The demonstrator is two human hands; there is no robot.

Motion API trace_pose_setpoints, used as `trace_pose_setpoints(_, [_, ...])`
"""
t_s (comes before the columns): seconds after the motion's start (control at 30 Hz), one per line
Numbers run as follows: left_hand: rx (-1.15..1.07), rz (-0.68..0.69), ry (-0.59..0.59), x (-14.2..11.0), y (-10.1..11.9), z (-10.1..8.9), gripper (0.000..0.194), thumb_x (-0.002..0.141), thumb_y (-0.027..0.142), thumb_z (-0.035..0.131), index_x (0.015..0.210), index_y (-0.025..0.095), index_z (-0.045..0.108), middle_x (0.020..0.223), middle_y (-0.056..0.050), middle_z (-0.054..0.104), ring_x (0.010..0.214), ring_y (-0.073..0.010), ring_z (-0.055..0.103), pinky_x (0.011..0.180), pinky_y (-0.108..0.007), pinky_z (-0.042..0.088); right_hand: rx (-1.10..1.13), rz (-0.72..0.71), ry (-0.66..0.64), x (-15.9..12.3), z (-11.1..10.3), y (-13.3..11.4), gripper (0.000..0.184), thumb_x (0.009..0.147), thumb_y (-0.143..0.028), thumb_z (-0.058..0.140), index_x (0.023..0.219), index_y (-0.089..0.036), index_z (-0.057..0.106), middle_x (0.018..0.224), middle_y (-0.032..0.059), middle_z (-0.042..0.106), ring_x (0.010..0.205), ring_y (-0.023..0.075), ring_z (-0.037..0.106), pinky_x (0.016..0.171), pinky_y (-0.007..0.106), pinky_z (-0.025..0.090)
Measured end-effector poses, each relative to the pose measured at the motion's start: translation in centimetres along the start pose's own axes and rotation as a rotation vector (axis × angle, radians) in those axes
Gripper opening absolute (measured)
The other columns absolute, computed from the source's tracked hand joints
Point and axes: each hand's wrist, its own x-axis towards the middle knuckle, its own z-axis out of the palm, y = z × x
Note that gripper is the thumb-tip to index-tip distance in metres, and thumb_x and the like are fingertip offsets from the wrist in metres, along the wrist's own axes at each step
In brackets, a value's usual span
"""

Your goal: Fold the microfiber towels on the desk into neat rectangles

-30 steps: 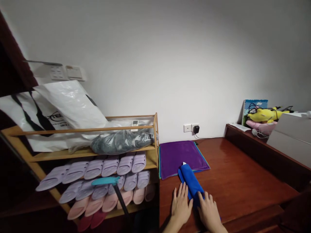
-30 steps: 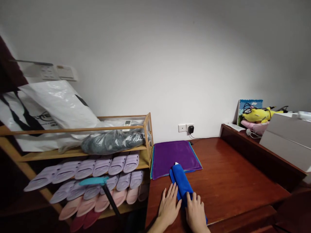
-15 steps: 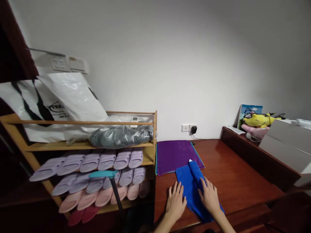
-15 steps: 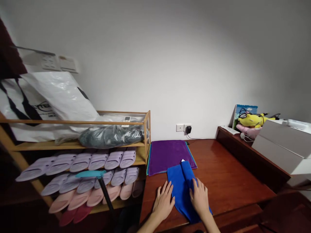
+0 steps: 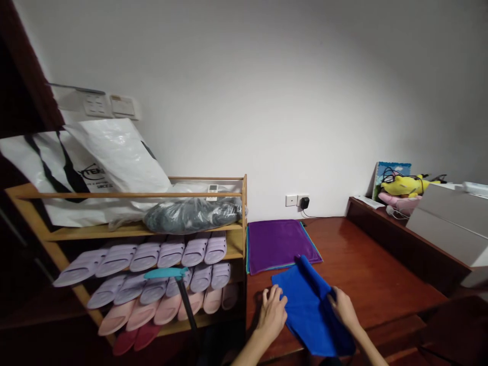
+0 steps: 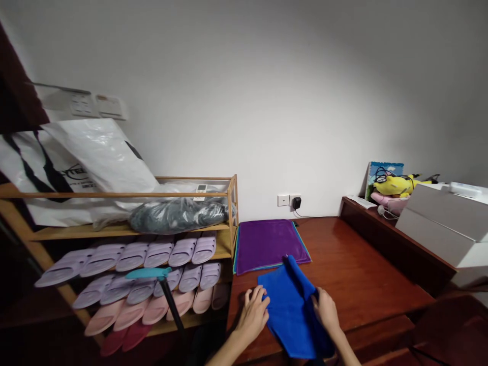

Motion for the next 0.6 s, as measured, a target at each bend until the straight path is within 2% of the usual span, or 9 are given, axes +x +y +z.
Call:
trace_pose_setpoints(0.1, [0.066,-0.071,0.017,-1.1,-2.0,-0.9,0.034,0.076,0.014,0.045,0.102,0.025,0.063,0.127,-0.007,0.053,0.129,-0.0258,0.035,0.107,-0.049,0.021,-0.001,0.065,-0.033,-0.3,-0.8,3.0,0.039,0.086,-0.027,0.031,0.112,-0.015,0.059,0.102,0.0137,0.069,0.095,0.0259,0.063,0.079,0.039,0.046])
trace_pose_setpoints(0.17, [0.114,-0.159,0.032,-1.8,-2.4,-1.3,0.037,0.078,0.015,0.044,0.109,0.023,0.061,0.132,-0.009,0.051,0.13,-0.0264,0.034,0.108,-0.05,0.021,-0.011,0.075,-0.022,-0.8,-1.0,3.1,0.04,0.085,-0.025,0.032,0.114,-0.014,0.057,0.111,0.0156,0.065,0.103,0.0281,0.06,0.083,0.043,0.045])
trace_pose_setpoints(0.23, [0.139,-0.188,0.028,-2.3,-1.9,-1.2,0.045,0.078,0.015,0.042,0.121,0.021,0.056,0.141,-0.01,0.043,0.134,-0.0267,0.029,0.108,-0.05,0.022,0.024,-0.004,0.04,-1.5,-0.6,1.3,0.041,0.085,-0.024,0.032,0.119,-0.015,0.054,0.12,0.0152,0.059,0.111,0.0267,0.055,0.089,0.043,0.043])
trace_pose_setpoints(0.33, [0.129,-0.042,0.012,-2.3,0.4,-0.1,0.061,0.079,0.013,0.04,0.138,0.022,0.036,0.152,-0.005,0.023,0.139,-0.0235,0.017,0.11,-0.046,0.021,0.176,-0.26,0.159,-2.9,1.2,-3.9,0.041,0.086,-0.025,0.034,0.123,-0.021,0.052,0.126,0.0115,0.056,0.114,0.0232,0.053,0.094,0.041,0.041])
trace_pose_setpoints(0.43, [0.093,0.06,-0.027,-2.1,2.3,1.6,0.063,0.084,0.017,0.034,0.145,0.023,0.018,0.153,-0.001,0.017,0.14,-0.0202,0.014,0.113,-0.042,0.02,0.281,-0.433,0.151,-4.2,3.5,-8.5,0.047,0.087,-0.025,0.036,0.133,-0.025,0.043,0.138,0.0078,0.047,0.123,0.021,0.046,0.1,0.04,0.04])
trace_pose_setpoints(0.5, [0.076,0.043,-0.07,-1.9,2.5,2.4,0.059,0.089,0.025,0.032,0.145,0.023,0.016,0.152,-0.001,0.019,0.139,-0.0214,0.017,0.113,-0.044,0.02,0.281,-0.433,0.113,-4.7,4.6,-9.6,0.048,0.09,-0.03,0.033,0.137,-0.025,0.037,0.143,0.0067,0.04,0.128,0.02,0.041,0.102,0.039,0.039])
trace_pose_setpoints(0.6, [0.043,0.013,-0.095,-1.9,2.0,2.6,0.057,0.092,0.042,0.029,0.144,0.026,0.016,0.152,-0.001,0.019,0.139,-0.0241,0.018,0.113,-0.049,0.02,0.209,-0.354,0.071,-4.3,5.1,-7.9,0.052,0.091,-0.044,0.032,0.139,-0.025,0.034,0.147,0.007,0.035,0.133,0.0223,0.034,0.105,0.043,0.036])
